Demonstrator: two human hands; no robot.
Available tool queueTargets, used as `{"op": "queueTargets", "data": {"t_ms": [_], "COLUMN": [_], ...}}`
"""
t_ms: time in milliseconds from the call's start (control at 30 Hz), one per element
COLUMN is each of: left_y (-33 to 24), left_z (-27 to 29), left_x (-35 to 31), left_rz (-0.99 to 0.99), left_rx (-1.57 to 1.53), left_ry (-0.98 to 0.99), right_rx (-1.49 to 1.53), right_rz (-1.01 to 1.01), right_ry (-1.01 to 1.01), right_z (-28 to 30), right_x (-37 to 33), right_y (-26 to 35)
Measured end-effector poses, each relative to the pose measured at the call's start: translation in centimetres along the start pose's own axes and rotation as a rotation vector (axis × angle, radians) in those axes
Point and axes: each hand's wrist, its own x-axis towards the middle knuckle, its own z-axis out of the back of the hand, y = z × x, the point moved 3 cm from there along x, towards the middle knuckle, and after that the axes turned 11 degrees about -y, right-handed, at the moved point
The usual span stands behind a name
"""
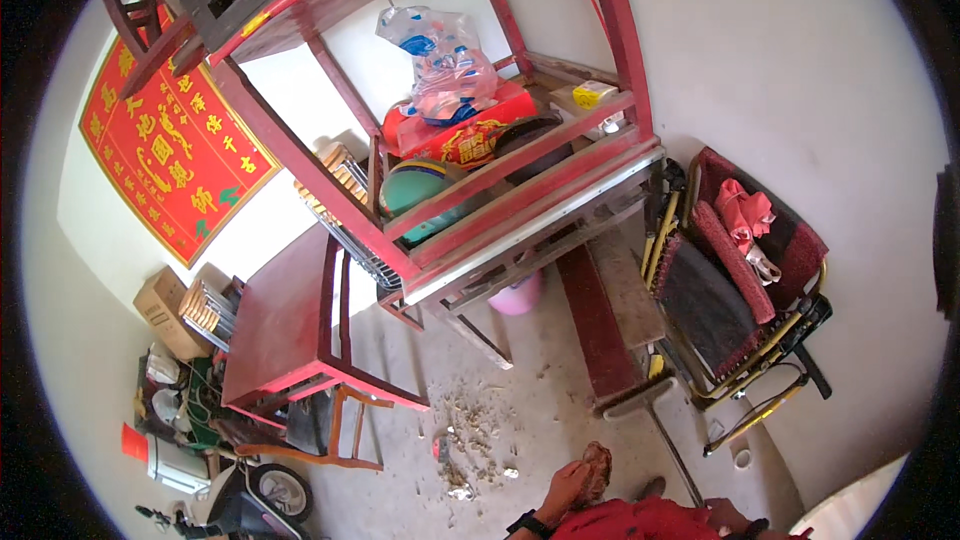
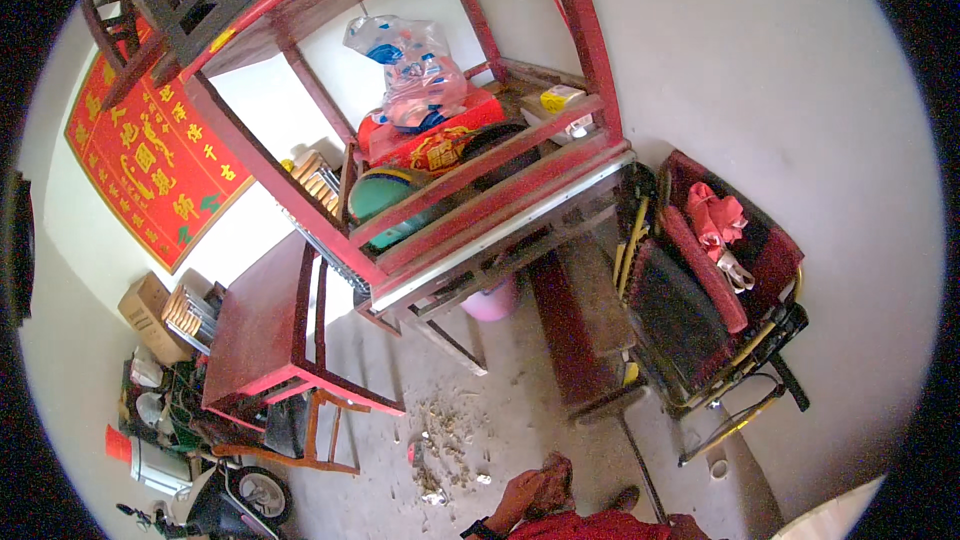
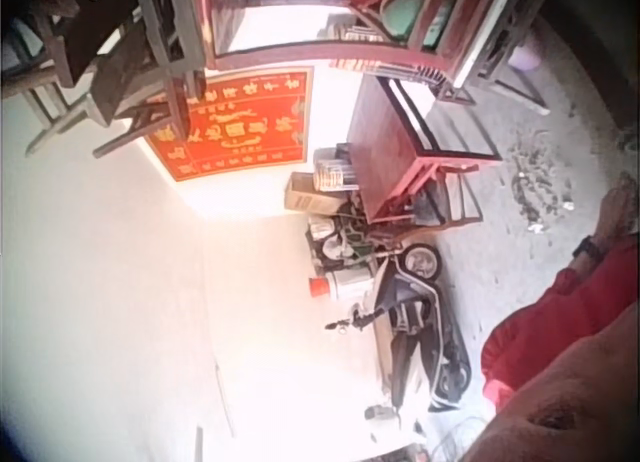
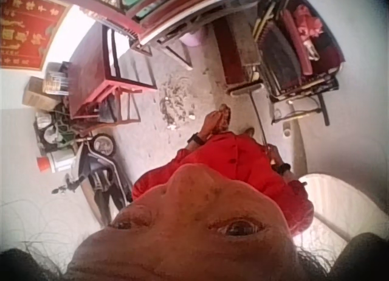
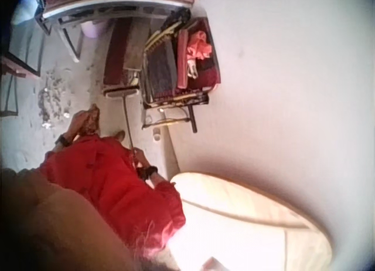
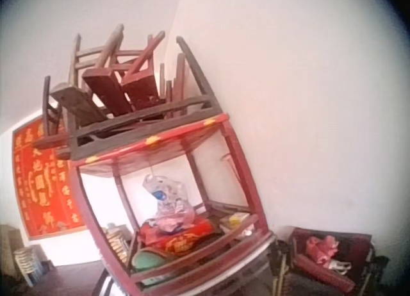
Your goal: Cleaning a wooden shelf using a broom and a cloth.
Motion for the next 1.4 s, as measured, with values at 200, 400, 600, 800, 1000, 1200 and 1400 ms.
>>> {"op": "queueTargets", "data": {"t_ms": [200, 400, 600, 800, 1000, 1200, 1400], "left_y": [7.4, 12.8, 14.1, 15.6, 18.5, 10.4, 8.7], "left_z": [-1.3, -5.1, -7.2, -7.8, -5.1, -3.7, -2.4], "left_x": [4.0, 5.6, 4.7, 3.9, 4.1, 3.5, 6.7], "left_rz": [-0.188, -0.171, 0.23, 0.056, 0.581, 0.731, 0.628], "left_rx": [0.191, 0.238, 0.132, -0.089, -0.255, -0.683, -1.069], "left_ry": [0.144, 0.405, 0.457, 0.43, 0.23, 0.018, 0.061], "right_rx": [-0.07, -0.359, 0.289, -0.231, -0.159, -0.387, -0.331], "right_rz": [-0.106, 0.183, -0.105, -0.077, 0.295, 0.049, 0.153], "right_ry": [-0.012, 0.043, 0.1, 0.26, 0.494, 0.606, 0.59], "right_z": [0.1, 1.3, 0.9, 0.3, -0.9, -1.1, -1.1], "right_x": [0.5, -2.0, -4.5, -2.9, 0.3, -0.7, -0.9], "right_y": [1.8, 1.6, -0.3, 5.1, 3.9, 13.8, 16.7]}}
